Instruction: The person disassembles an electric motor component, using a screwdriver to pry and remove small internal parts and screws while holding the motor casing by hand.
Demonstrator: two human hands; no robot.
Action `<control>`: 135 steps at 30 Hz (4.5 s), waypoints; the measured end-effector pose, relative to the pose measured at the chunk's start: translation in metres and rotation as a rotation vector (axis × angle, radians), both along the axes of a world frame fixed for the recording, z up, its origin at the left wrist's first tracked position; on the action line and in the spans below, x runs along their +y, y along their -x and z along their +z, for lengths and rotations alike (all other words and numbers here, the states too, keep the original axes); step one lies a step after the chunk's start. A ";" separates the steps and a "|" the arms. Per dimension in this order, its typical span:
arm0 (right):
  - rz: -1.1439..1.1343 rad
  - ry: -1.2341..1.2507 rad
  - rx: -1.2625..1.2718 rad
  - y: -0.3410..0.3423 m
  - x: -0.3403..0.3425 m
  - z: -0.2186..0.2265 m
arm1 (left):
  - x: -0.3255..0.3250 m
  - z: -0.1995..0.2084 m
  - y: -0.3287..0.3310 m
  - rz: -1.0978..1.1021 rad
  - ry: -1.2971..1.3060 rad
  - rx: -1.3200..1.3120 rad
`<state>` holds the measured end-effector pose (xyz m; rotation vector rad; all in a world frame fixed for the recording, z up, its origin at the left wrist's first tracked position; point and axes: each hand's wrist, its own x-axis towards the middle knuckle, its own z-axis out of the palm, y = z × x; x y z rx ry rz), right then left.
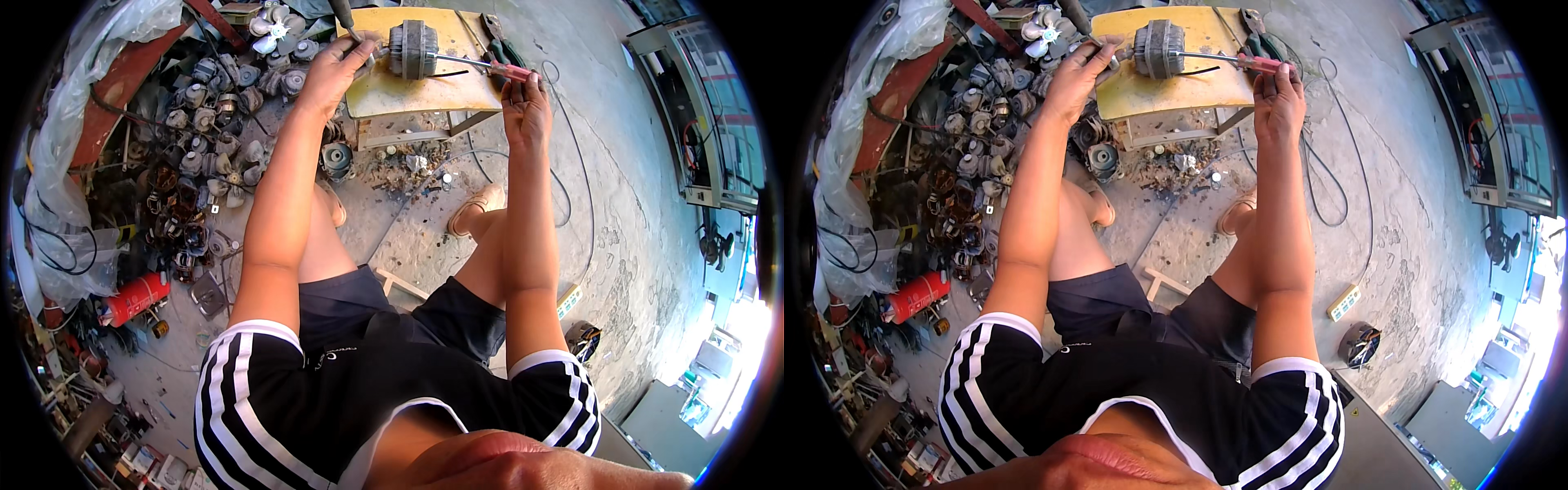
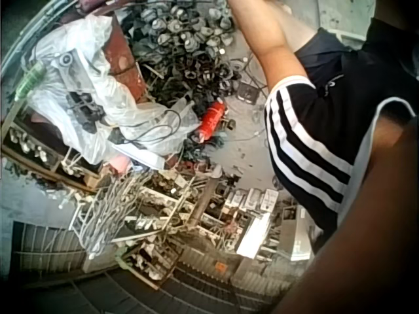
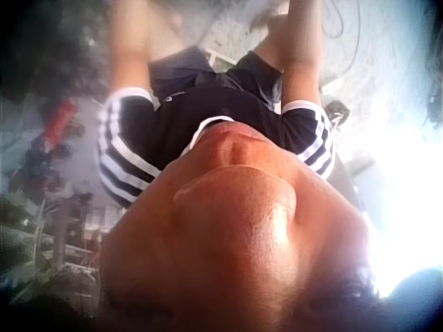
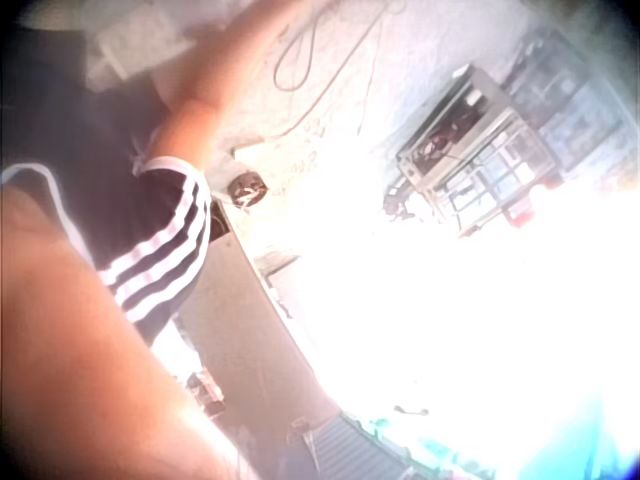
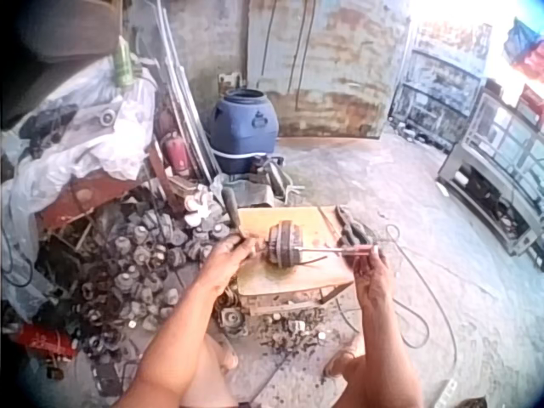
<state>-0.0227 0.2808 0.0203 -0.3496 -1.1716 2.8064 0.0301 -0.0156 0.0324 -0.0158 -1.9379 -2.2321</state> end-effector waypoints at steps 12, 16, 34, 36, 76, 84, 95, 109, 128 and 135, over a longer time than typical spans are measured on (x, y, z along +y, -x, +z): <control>0.027 -0.008 0.029 -0.001 -0.001 0.003 | -0.003 -0.001 0.003 -0.075 0.136 0.111; 0.031 -0.017 0.035 -0.002 0.000 0.003 | 0.002 -0.002 0.005 -0.098 0.140 0.106; -0.040 -0.160 -0.071 0.000 0.006 0.007 | 0.003 0.007 -0.003 -0.036 0.497 0.219; -0.076 -0.210 -0.103 -0.001 0.006 0.009 | 0.004 0.006 -0.004 -0.027 0.452 0.207; -0.085 -0.171 -0.039 -0.008 -0.005 0.004 | 0.010 0.011 -0.002 0.212 0.753 0.321; -0.070 -0.199 0.164 -0.008 -0.004 0.004 | 0.009 0.007 -0.002 0.235 0.799 0.391; -0.077 -0.193 0.014 -0.009 0.001 0.007 | 0.006 0.004 0.002 0.237 0.837 0.342; -0.076 -0.129 0.019 -0.009 -0.007 -0.001 | 0.010 0.004 0.003 0.264 0.846 0.344; -0.024 -0.136 0.156 0.003 0.008 0.007 | 0.010 0.003 0.003 0.269 0.854 0.311; -0.041 -0.087 0.012 -0.007 -0.005 0.018 | 0.009 -0.003 0.005 0.298 0.861 0.348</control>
